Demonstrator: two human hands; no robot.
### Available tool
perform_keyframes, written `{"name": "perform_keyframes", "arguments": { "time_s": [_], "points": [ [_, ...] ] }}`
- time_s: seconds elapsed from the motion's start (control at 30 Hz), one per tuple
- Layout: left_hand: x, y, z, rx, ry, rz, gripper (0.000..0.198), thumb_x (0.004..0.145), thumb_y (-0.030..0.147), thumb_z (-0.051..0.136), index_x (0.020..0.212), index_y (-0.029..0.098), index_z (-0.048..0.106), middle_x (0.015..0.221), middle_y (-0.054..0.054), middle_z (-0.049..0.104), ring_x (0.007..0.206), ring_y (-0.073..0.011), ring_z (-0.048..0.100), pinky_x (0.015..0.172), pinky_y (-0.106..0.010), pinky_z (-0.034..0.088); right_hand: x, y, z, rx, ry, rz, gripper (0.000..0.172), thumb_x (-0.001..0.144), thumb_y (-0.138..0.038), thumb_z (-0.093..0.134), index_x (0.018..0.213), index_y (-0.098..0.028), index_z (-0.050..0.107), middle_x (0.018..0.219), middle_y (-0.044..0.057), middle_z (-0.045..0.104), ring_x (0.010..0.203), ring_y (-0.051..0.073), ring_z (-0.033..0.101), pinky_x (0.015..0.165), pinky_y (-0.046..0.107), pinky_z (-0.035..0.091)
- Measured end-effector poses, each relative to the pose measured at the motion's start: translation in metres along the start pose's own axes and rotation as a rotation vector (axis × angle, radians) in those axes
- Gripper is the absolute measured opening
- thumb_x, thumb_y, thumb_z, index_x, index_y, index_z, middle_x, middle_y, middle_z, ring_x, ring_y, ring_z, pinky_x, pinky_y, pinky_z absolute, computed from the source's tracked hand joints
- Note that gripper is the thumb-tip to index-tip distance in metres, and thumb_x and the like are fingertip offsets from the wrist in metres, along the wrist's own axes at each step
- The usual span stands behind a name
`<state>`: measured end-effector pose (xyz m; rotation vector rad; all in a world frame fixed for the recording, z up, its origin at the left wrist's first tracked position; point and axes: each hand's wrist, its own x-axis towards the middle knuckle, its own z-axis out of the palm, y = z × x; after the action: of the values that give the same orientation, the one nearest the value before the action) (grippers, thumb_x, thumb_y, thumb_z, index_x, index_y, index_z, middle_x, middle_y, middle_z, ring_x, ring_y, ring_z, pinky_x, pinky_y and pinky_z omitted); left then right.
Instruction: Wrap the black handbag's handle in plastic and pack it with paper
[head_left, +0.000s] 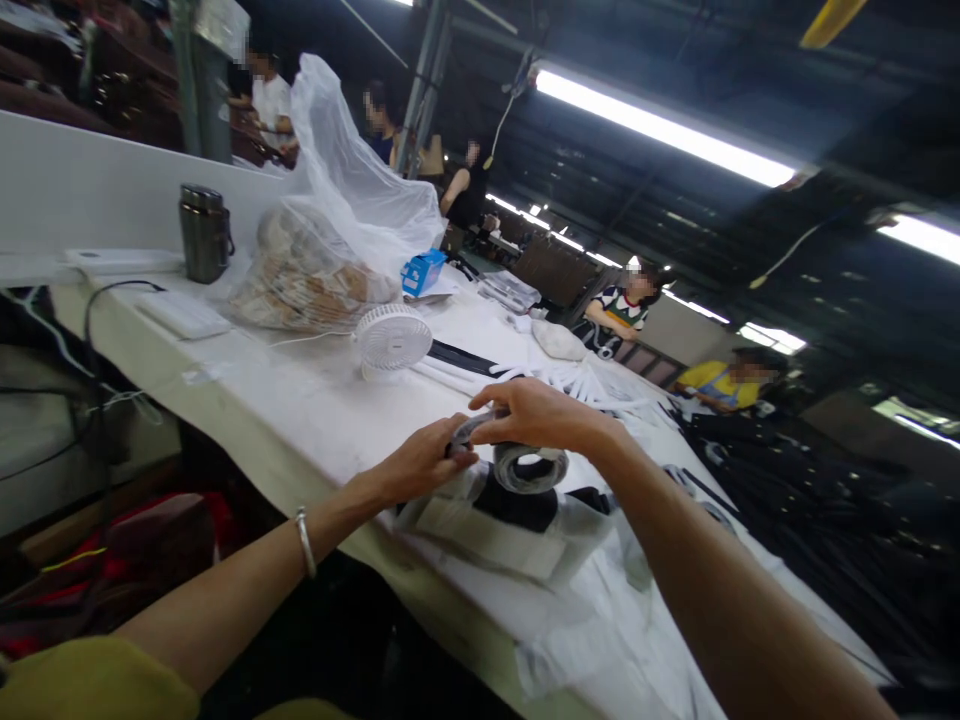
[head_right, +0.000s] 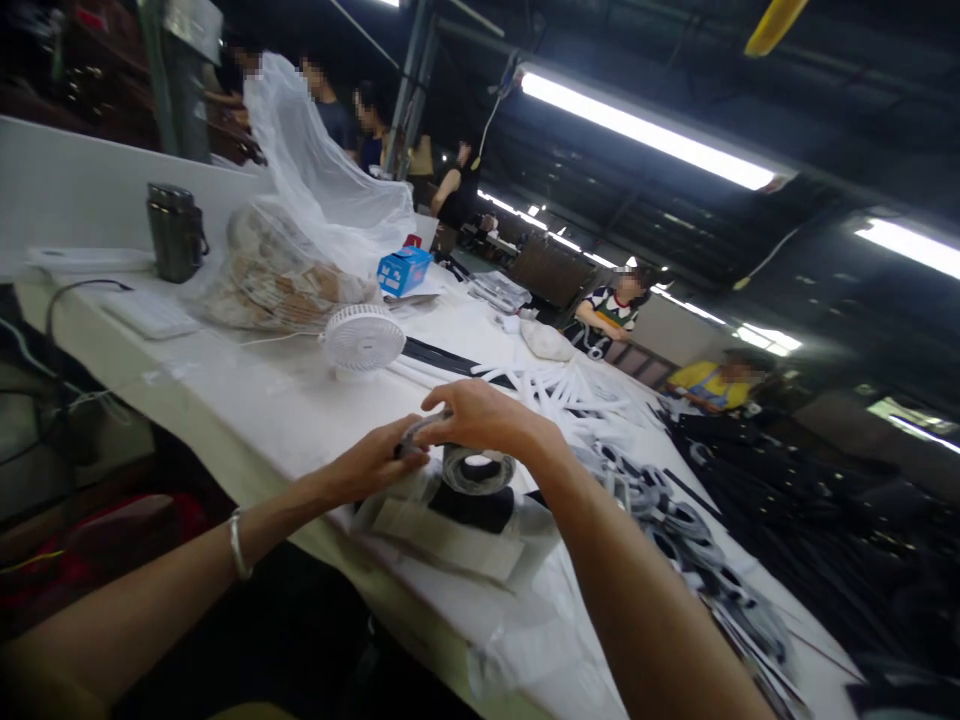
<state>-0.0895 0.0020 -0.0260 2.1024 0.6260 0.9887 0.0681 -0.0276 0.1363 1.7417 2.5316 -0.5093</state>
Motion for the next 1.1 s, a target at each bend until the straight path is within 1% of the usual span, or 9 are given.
{"name": "perform_keyframes", "arguments": {
  "time_s": [0.13, 0.27, 0.37, 0.43, 0.53, 0.67, 0.77, 0.9, 1.1],
  "points": [
    [0.003, -0.007, 0.014, 0.024, 0.117, -0.049, 0.018, 0.093, 0.035, 0.040, 0.090, 0.020, 0.051, 0.080, 0.000, 0.058, 0.074, -0.0180, 0.054, 0.071, -0.030, 0.044, -0.032, 0.033, -0.012, 0.207, 0.072, 0.072, 0.061, 0.079, -0.055, 0.069, 0.130, -0.023, 0.059, 0.116, 0.007, 0.070, 0.100, 0.022, 0.065, 0.085, 0.031, 0.050],
    [0.004, -0.011, 0.015, 0.029, 0.116, -0.016, 0.023, 0.094, 0.039, 0.037, 0.088, 0.021, 0.050, 0.076, 0.001, 0.054, 0.071, -0.0178, 0.053, 0.069, -0.029, 0.044, -0.095, 0.085, -0.010, 0.242, 0.097, 0.199, 0.081, 0.072, -0.052, 0.076, 0.143, -0.025, 0.047, 0.147, 0.009, 0.048, 0.132, 0.030, 0.046, 0.109, 0.043, 0.038],
    [0.004, -0.011, 0.015, 0.014, 0.121, -0.013, 0.026, 0.095, 0.042, 0.034, 0.087, 0.022, 0.049, 0.076, 0.001, 0.054, 0.072, -0.0183, 0.053, 0.070, -0.029, 0.045, -0.130, 0.116, 0.009, 0.203, 0.201, 0.354, 0.085, 0.067, -0.044, 0.080, 0.142, -0.024, 0.048, 0.149, 0.009, 0.045, 0.135, 0.031, 0.042, 0.114, 0.044, 0.030],
    [0.003, -0.012, 0.017, 0.018, 0.132, -0.022, 0.026, 0.096, 0.043, 0.034, 0.088, 0.022, 0.047, 0.076, 0.001, 0.053, 0.072, -0.0182, 0.052, 0.069, -0.029, 0.044, -0.141, 0.130, 0.025, 0.222, 0.326, 0.452, 0.076, 0.071, -0.043, 0.075, 0.139, -0.021, 0.050, 0.140, 0.010, 0.055, 0.127, 0.031, 0.051, 0.110, 0.044, 0.036],
    [0.001, -0.015, 0.020, 0.023, 0.157, -0.023, 0.026, 0.097, 0.043, 0.034, 0.088, 0.022, 0.046, 0.073, 0.002, 0.051, 0.069, -0.0175, 0.052, 0.067, -0.028, 0.044, -0.140, 0.142, 0.046, 0.316, 0.497, 0.479, 0.059, 0.081, -0.047, 0.060, 0.132, -0.017, 0.056, 0.125, 0.011, 0.065, 0.114, 0.030, 0.061, 0.100, 0.041, 0.046],
    [0.000, -0.016, 0.023, 0.006, 0.237, 0.014, 0.029, 0.098, 0.044, 0.032, 0.086, 0.022, 0.046, 0.073, 0.002, 0.052, 0.068, -0.0178, 0.054, 0.067, -0.029, 0.046, -0.130, 0.148, 0.078, 0.432, 0.681, 0.476, 0.053, 0.085, -0.053, 0.051, 0.127, -0.021, 0.059, 0.124, 0.008, 0.066, 0.117, 0.030, 0.060, 0.100, 0.039, 0.047],
    [-0.001, -0.017, 0.026, 0.006, 0.304, 0.046, 0.030, 0.099, 0.045, 0.032, 0.088, 0.023, 0.049, 0.078, 0.000, 0.058, 0.074, -0.0194, 0.059, 0.072, -0.030, 0.049, -0.121, 0.148, 0.115, 0.564, 0.724, 0.529, 0.058, 0.085, -0.063, 0.047, 0.121, -0.020, 0.064, 0.120, 0.010, 0.069, 0.116, 0.031, 0.061, 0.100, 0.040, 0.048],
    [-0.001, -0.025, 0.031, 0.057, 0.400, 0.054, 0.032, 0.097, 0.050, 0.033, 0.097, 0.024, 0.052, 0.085, -0.001, 0.064, 0.079, -0.0202, 0.064, 0.075, -0.029, 0.052, -0.108, 0.146, 0.161, 0.755, 0.853, 0.588, 0.070, 0.085, -0.072, 0.040, 0.129, -0.022, 0.061, 0.120, 0.007, 0.069, 0.123, 0.030, 0.057, 0.104, 0.040, 0.044],
    [0.002, -0.035, 0.036, 0.202, 0.484, -0.007, 0.037, 0.096, 0.054, 0.032, 0.095, 0.025, 0.054, 0.075, 0.003, 0.066, 0.065, -0.0186, 0.067, 0.059, -0.026, 0.053, -0.094, 0.142, 0.175, 0.840, 1.066, 0.606, 0.076, 0.085, -0.070, 0.042, 0.129, -0.012, 0.061, 0.120, 0.014, 0.069, 0.127, 0.031, 0.053, 0.109, 0.040, 0.036]
  ]
}}
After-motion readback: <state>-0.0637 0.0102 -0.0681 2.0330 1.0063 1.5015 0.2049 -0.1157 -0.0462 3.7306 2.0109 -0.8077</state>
